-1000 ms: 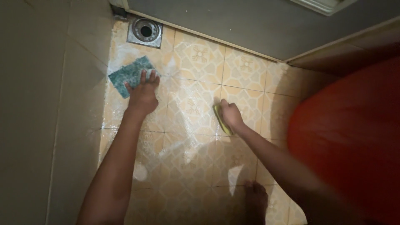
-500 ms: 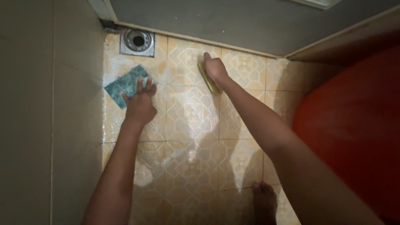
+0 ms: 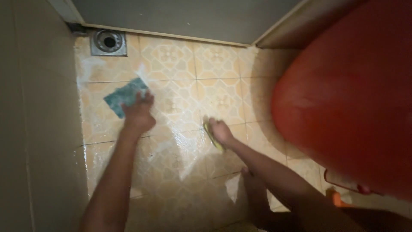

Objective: Scrubbing a tiled bathroom floor with a sponge and detergent.

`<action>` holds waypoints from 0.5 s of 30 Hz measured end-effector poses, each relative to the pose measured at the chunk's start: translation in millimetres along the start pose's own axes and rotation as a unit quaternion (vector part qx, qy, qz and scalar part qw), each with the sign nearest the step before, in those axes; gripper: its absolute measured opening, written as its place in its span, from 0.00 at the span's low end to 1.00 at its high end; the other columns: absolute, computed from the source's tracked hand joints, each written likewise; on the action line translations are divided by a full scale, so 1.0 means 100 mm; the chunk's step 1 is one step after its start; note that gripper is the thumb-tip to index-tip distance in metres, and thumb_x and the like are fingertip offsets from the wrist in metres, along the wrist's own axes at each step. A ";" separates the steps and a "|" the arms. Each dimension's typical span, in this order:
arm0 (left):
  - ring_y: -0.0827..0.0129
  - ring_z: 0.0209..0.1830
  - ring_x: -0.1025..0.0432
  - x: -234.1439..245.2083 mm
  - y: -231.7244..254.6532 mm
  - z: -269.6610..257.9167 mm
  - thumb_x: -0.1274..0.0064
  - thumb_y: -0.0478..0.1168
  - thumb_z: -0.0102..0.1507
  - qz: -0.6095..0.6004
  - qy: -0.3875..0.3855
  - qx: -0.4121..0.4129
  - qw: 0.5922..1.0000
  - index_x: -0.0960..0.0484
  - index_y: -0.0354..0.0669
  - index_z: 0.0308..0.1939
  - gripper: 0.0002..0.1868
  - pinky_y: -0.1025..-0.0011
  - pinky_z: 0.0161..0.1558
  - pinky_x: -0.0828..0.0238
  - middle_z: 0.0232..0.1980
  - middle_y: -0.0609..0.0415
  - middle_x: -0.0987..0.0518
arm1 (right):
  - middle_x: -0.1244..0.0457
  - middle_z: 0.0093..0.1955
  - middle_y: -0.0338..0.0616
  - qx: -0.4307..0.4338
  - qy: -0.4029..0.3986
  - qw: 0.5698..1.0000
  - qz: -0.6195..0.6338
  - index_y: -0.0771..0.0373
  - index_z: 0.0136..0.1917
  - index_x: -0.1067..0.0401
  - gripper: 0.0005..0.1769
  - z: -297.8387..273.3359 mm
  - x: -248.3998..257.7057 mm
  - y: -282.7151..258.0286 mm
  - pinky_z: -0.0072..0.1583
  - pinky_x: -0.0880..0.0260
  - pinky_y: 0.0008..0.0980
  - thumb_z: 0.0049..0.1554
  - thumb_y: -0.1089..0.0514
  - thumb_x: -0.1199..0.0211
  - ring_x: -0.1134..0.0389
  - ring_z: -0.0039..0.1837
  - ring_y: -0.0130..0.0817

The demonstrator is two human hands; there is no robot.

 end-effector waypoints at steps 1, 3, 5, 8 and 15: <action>0.58 0.85 0.63 -0.06 0.21 -0.11 0.50 0.36 0.53 0.001 -0.001 -0.004 1.000 0.41 0.53 0.77 0.46 0.20 0.68 0.68 0.85 0.61 0.55 | 0.34 0.32 0.54 -0.002 0.003 1.000 0.003 0.68 0.35 0.27 0.38 -0.16 -0.05 0.13 0.49 0.33 0.48 0.66 0.35 0.59 0.34 0.38 0.45; 0.58 0.85 0.65 -0.21 0.64 -0.31 0.47 0.36 0.52 0.028 -0.036 -0.044 0.998 0.40 0.54 0.77 0.47 0.22 0.71 0.73 0.85 0.60 0.55 | 0.35 0.31 0.56 0.020 -0.015 0.999 0.022 0.72 0.34 0.28 0.43 -0.44 -0.17 0.35 0.48 0.30 0.47 0.68 0.34 0.63 0.34 0.36 0.46; 0.58 0.85 0.64 -0.42 0.86 -0.40 0.48 0.36 0.53 0.028 0.003 -0.062 0.998 0.39 0.52 0.76 0.45 0.22 0.70 0.73 0.84 0.59 0.54 | 0.35 0.30 0.57 0.021 0.002 1.000 0.021 0.74 0.35 0.28 0.44 -0.49 -0.20 0.26 0.48 0.30 0.47 0.68 0.34 0.63 0.32 0.36 0.47; 0.58 0.84 0.63 -0.33 1.05 -0.42 0.49 0.34 0.53 0.016 0.025 -0.069 0.997 0.38 0.49 0.75 0.43 0.21 0.69 0.73 0.83 0.58 0.51 | 0.33 0.31 0.58 0.010 0.043 0.999 0.024 0.76 0.37 0.26 0.42 -0.44 -0.14 -0.12 0.49 0.28 0.47 0.66 0.36 0.60 0.29 0.37 0.47; 0.59 0.84 0.60 0.00 1.13 -0.18 0.49 0.32 0.53 -0.034 -0.036 -0.071 0.996 0.36 0.50 0.73 0.41 0.22 0.69 0.72 0.82 0.58 0.46 | 0.32 0.35 0.64 0.021 0.099 0.994 0.039 0.77 0.39 0.25 0.41 0.62 0.13 -1.00 0.53 0.32 0.48 0.64 0.36 0.57 0.28 0.43 0.50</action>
Point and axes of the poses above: each hand's wrist, its own z-axis towards the middle knuckle, its own x-axis out of the back of the hand, y = z × x, the point moved 5 cm from there along z, towards the middle knuckle
